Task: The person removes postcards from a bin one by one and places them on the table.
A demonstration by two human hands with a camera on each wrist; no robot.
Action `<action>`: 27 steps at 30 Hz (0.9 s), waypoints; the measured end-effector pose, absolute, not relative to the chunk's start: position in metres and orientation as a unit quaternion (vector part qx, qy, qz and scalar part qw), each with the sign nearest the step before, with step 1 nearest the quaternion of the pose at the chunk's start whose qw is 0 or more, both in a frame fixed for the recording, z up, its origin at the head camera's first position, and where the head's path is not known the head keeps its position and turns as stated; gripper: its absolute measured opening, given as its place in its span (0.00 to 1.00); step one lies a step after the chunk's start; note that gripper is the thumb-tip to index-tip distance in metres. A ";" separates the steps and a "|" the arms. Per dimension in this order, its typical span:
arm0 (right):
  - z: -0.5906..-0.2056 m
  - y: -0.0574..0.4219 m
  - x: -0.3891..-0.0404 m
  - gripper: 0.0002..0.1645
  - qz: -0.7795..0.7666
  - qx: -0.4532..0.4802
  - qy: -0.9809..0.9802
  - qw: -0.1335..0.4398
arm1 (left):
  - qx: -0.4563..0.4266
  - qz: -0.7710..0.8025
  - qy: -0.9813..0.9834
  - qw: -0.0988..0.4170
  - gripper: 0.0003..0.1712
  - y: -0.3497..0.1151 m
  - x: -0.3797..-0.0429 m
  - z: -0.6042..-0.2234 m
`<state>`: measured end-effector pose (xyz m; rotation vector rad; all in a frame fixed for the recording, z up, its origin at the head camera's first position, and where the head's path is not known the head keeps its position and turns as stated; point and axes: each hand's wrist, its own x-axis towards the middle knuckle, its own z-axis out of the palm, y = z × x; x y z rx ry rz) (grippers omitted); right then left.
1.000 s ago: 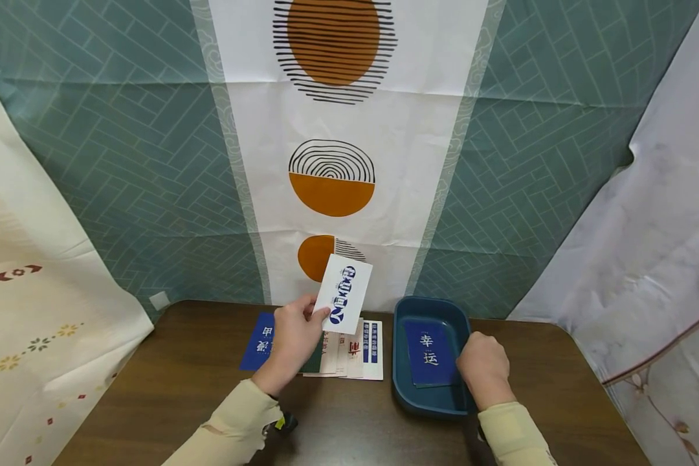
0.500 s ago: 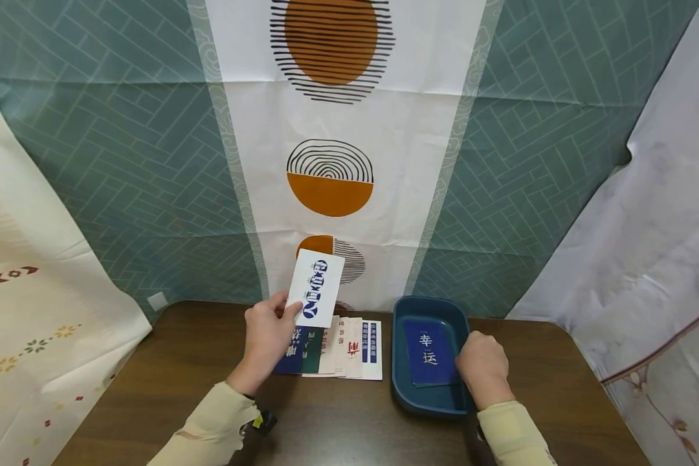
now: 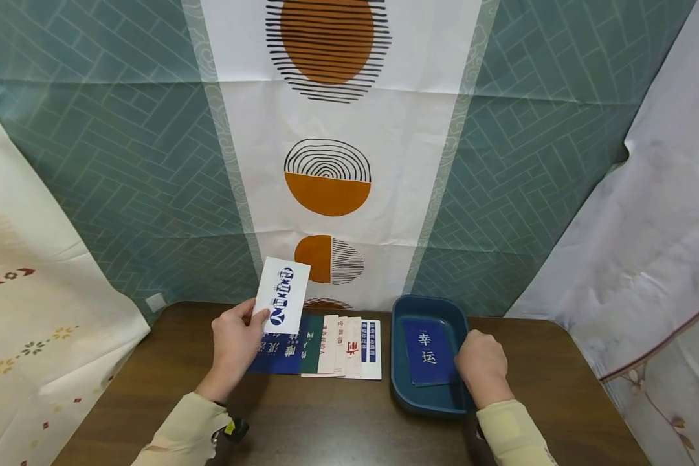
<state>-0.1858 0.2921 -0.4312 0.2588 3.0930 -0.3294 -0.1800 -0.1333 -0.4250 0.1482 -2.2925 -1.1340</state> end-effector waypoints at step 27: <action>-0.430 0.291 -0.186 0.16 -0.103 0.085 0.991 0.014 | 0.116 -0.372 -0.891 0.231 0.17 -0.198 -0.171 -0.459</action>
